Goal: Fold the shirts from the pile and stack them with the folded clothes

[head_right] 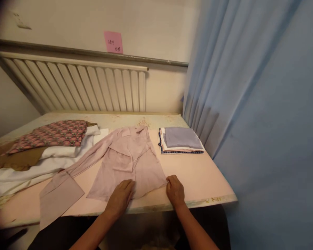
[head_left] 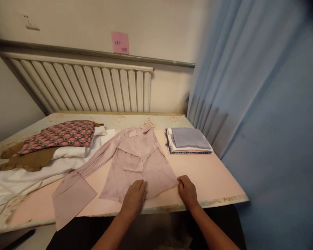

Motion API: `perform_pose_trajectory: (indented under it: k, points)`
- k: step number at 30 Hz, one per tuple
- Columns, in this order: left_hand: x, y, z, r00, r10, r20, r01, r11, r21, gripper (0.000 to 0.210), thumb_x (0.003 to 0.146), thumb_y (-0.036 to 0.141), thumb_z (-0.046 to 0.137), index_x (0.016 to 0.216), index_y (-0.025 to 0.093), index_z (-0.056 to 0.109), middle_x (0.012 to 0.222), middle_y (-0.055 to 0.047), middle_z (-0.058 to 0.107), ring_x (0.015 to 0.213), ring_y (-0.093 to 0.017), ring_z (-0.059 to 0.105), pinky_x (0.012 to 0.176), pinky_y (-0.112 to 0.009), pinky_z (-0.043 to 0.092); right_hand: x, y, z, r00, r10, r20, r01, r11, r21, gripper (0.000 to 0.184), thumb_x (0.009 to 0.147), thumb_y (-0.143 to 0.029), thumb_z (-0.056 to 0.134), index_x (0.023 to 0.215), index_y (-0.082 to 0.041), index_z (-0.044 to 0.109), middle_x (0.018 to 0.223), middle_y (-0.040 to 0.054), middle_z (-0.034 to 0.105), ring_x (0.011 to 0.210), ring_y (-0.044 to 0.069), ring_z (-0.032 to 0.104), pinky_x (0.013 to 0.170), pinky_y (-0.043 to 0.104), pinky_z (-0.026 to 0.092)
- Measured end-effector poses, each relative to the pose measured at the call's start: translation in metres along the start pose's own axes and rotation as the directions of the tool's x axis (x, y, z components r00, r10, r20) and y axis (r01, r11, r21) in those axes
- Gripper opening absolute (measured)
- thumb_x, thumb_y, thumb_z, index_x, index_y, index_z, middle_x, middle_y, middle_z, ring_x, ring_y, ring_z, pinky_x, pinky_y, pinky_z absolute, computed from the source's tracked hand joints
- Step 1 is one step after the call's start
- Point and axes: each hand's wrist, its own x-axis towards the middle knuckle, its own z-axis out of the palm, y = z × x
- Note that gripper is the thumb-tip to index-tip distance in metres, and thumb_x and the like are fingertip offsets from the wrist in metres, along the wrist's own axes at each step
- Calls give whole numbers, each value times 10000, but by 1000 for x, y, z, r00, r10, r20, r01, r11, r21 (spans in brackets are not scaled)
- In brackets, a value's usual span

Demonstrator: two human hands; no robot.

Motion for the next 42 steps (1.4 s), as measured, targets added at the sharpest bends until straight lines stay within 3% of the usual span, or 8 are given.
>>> perform_pose_trajectory:
  k: [4, 7, 13, 18, 21, 25, 30, 42]
  points:
    - [-2, -17, 23, 1000, -4, -2, 4, 999, 47, 351, 896, 209, 448, 1236, 189, 534, 1350, -133, 526, 1260, -262, 459, 1030, -463, 381, -1, 1, 2, 1000, 10, 7, -10, 1000, 11, 258, 767, -55, 371, 847, -209, 562, 840, 37, 577, 808, 179, 553, 750, 284, 434]
    - [-8, -25, 26, 1000, -5, 4, 5, 998, 65, 356, 902, 231, 447, 1240, 183, 546, 1366, -128, 525, 1278, -265, 454, 1051, -449, 371, -1, 1, 2, 1000, 5, 8, -5, 1000, 15, 253, 778, -60, 370, 853, -210, 559, 844, 40, 577, 814, 183, 551, 757, 292, 432]
    - [-18, -54, -1, 977, -170, -128, 182, 979, 89, 389, 915, 290, 402, 1263, 170, 525, 1359, -135, 519, 1281, -271, 440, 1050, -429, 370, 0, 0, 2, 1000, 9, -10, -8, 1000, 17, 250, 766, -68, 381, 841, -214, 570, 830, 40, 590, 794, 182, 562, 730, 289, 441]
    - [-28, -103, -26, 883, -403, -241, 443, 885, 144, 412, 900, 299, 363, 1255, 132, 488, 1329, -161, 513, 1287, -278, 423, 1058, -423, 341, -1, 3, 4, 1000, 17, -10, -17, 1000, 17, 246, 794, -90, 381, 858, -213, 584, 841, 44, 607, 805, 184, 575, 748, 297, 450]
    - [-31, -122, -37, 840, -519, -157, 537, 838, 100, 368, 886, 281, 350, 1166, 121, 526, 1162, -153, 604, 1150, -278, 531, 978, -401, 395, -2, 5, 5, 998, 55, -1, -55, 998, 17, 229, 857, -146, 378, 906, -209, 593, 878, 53, 631, 826, 192, 597, 762, 308, 459]
    - [-32, -127, -47, 782, -621, -59, 622, 783, 1, 335, 883, 300, 332, 1069, 129, 552, 983, -129, 649, 966, -259, 611, 849, -355, 440, -2, 7, 5, 994, 106, -16, -105, 994, 37, 238, 905, -238, 385, 979, -207, 609, 957, 63, 667, 875, 204, 630, 791, 320, 478]
    - [-31, -122, -51, 740, -672, -3, 670, 738, -87, 298, 878, 314, 328, 1020, 161, 542, 973, -113, 661, 909, -247, 631, 783, -333, 441, -2, 6, 5, 990, 137, 12, -137, 989, 57, 250, 924, -291, 386, 992, -211, 613, 985, 68, 673, 889, 214, 634, 800, 334, 483]
    - [-34, -129, -48, 669, -740, 69, 743, 661, -106, 257, 828, 342, 415, 1002, 208, 548, 936, -92, 695, 901, -258, 655, 739, -317, 445, -1, 4, 3, 981, 177, 73, -181, 982, 50, 273, 922, -350, 389, 996, -205, 609, 990, 64, 667, 888, 204, 621, 809, 319, 460]
